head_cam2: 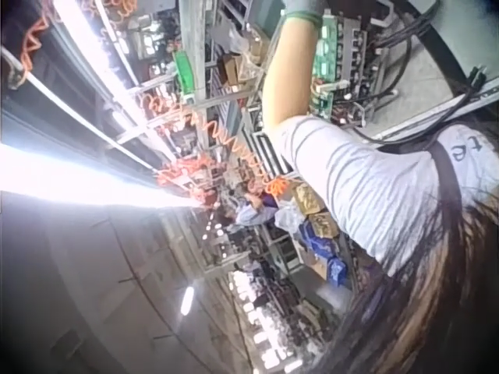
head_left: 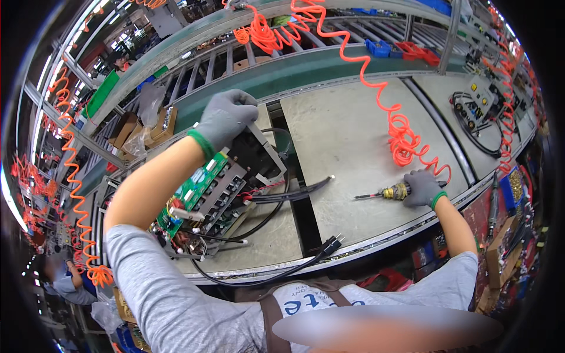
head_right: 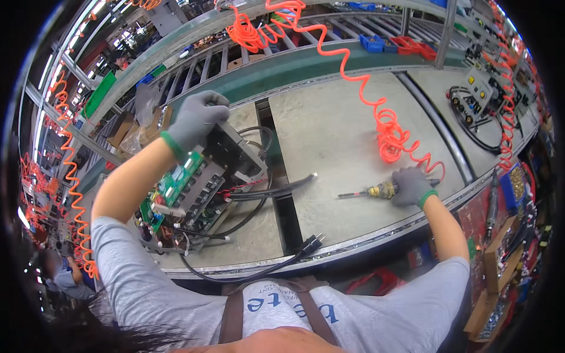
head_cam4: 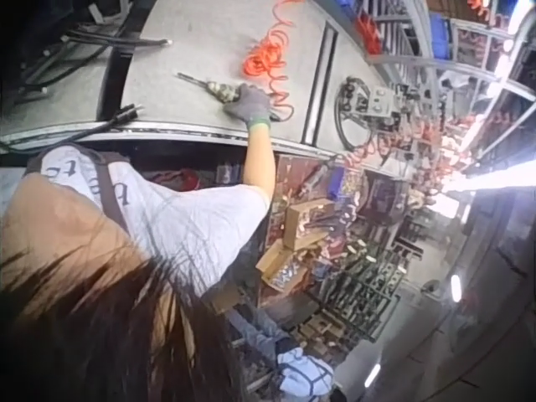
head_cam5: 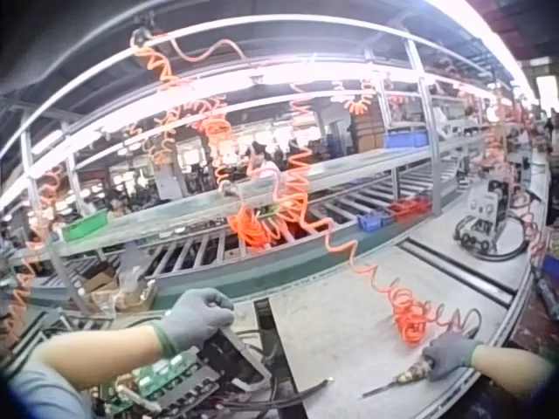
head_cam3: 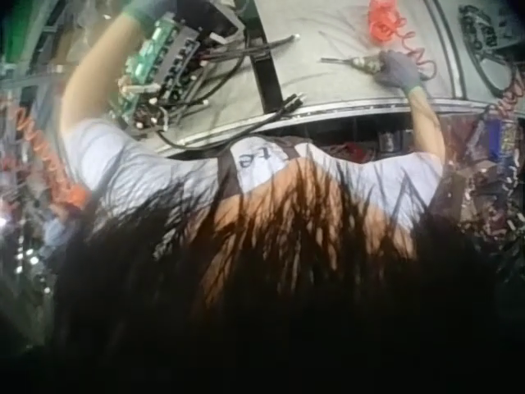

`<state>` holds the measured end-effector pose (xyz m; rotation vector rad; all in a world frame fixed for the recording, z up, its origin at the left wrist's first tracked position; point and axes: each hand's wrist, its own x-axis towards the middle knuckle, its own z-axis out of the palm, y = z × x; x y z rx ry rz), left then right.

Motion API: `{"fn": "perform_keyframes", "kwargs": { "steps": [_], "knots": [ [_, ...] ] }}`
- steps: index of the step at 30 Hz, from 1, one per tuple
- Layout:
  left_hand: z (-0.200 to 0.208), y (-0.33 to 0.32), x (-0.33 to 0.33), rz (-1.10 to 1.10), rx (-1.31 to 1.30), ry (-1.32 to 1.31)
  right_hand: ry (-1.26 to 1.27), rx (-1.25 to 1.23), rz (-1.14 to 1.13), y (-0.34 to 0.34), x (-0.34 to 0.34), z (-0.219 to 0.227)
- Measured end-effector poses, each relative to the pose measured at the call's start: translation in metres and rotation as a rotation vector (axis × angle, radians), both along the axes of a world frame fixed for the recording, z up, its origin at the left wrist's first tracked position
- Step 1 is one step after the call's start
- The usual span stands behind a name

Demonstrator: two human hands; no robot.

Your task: Assembling components of a solar inverter or power electronics unit on a factory assembly line.

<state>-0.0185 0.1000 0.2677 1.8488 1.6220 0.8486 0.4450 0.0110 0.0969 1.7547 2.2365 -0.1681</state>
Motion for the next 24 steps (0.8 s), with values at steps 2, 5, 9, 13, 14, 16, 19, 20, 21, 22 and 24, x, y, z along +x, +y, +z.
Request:
{"fn": "perform_keyframes", "kwargs": {
  "steps": [2,5,9,13,14,16,19,20,21,22,24],
  "knots": [
    [0.036,-0.031,0.023,0.092,-0.093,-0.062,0.034,0.012,-0.01,-0.007,0.005,-0.002],
    [0.038,-0.023,0.006,0.005,0.014,-0.092,0.047,0.034,0.024,-0.003,-0.004,-0.002],
    [0.053,-0.007,0.032,0.027,0.064,-0.011,0.093,0.068,0.108,-0.005,-0.023,-0.013],
    [0.068,0.034,0.054,-0.446,0.63,0.682,0.093,0.1,0.148,-0.007,-0.036,-0.013],
    [0.073,0.036,0.082,-0.362,0.309,0.486,0.085,0.092,0.128,-0.01,-0.036,-0.013],
    [0.068,0.041,0.129,-0.417,0.355,0.578,0.1,0.069,0.118,-0.013,-0.04,-0.01],
    [0.041,0.068,0.208,-0.452,0.183,0.423,0.112,0.126,0.099,-0.012,-0.045,-0.023],
    [0.026,0.074,0.236,-0.382,0.005,0.278,0.117,0.14,0.084,-0.014,-0.046,-0.025],
    [0.003,0.091,0.256,-0.517,0.109,0.443,0.127,0.118,0.083,-0.012,-0.057,-0.018],
    [-0.013,0.107,0.269,-0.661,0.214,0.608,0.116,0.122,0.093,-0.01,-0.06,-0.018],
    [0.001,0.051,0.299,-0.739,0.131,0.505,0.127,0.189,0.017,-0.021,-0.034,-0.038]
  ]
}}
